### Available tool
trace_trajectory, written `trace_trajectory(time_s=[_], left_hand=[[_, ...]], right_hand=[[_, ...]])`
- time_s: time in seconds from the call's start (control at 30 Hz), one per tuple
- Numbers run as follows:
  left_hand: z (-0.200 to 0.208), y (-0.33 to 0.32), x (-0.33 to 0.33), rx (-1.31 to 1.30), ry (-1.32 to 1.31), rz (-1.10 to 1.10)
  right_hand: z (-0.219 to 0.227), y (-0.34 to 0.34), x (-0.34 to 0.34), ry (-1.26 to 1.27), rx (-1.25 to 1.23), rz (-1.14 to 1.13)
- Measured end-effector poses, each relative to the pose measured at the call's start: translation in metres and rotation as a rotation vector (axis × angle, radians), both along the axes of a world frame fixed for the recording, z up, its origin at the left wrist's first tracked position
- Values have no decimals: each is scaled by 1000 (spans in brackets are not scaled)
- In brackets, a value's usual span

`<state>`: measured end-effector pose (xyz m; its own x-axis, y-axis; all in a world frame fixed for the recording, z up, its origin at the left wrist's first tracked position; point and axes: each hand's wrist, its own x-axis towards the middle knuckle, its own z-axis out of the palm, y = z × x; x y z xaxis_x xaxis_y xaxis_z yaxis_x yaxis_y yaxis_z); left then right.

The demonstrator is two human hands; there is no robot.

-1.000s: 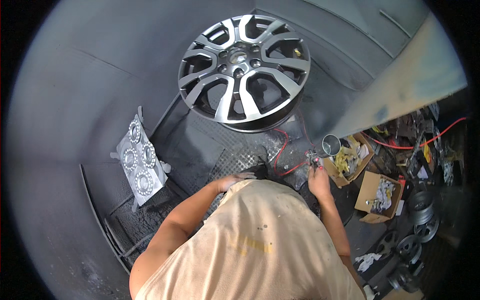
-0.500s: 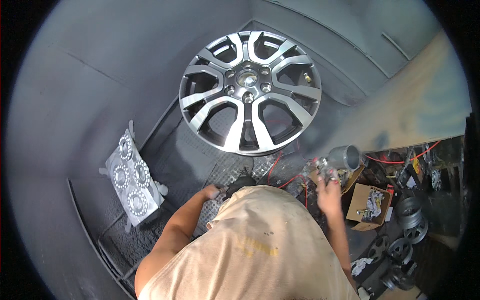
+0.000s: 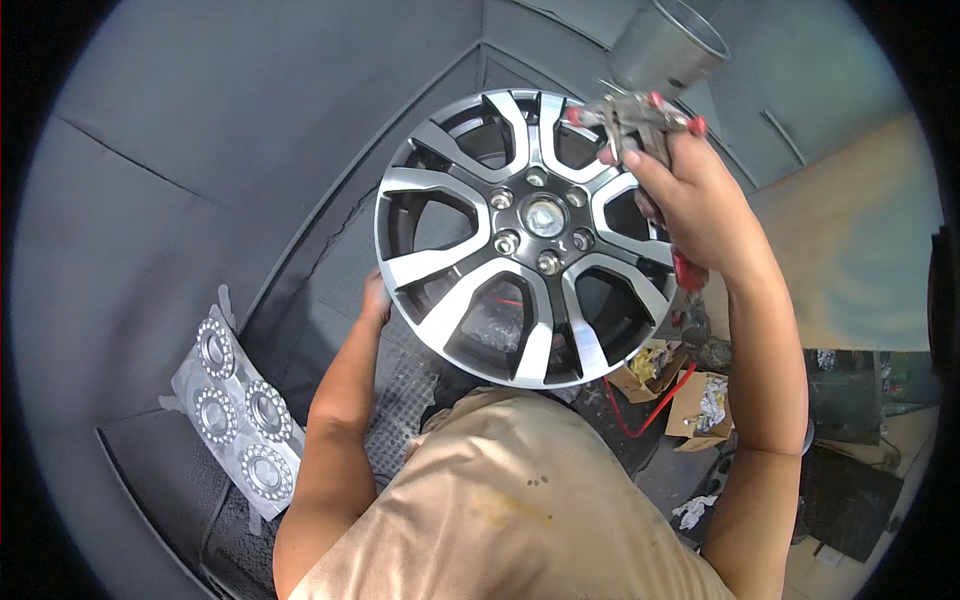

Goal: Painting a car wheel using a spray gun.

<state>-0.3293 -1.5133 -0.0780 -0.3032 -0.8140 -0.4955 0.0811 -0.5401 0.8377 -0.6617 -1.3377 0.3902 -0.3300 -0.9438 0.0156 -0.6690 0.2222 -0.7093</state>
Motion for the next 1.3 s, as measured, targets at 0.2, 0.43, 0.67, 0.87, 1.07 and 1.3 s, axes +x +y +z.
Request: trace_trajectory(time_s=[0.2, 0.43, 0.67, 0.87, 1.07, 1.3], left_hand=[[-32, -3, 4, -7, -112, -57], [-15, 10, -7, 63, -61, -46], [-4, 19, -4, 90, -10, -6], [-10, 22, -9, 80, -7, 10], [-26, 27, -5, 26, 38, 25], [-24, 40, -3, 107, 33, 12]], right_hand=[[-3, -82, 19, 156, 83, 40], [-25, -121, 20, 326, 164, 20], [-27, -119, 15, 422, 159, 11], [-32, -114, 16, 370, 139, 58], [-8, -108, 26, 219, 138, 134], [-9, -120, 2, 472, 82, 101]])
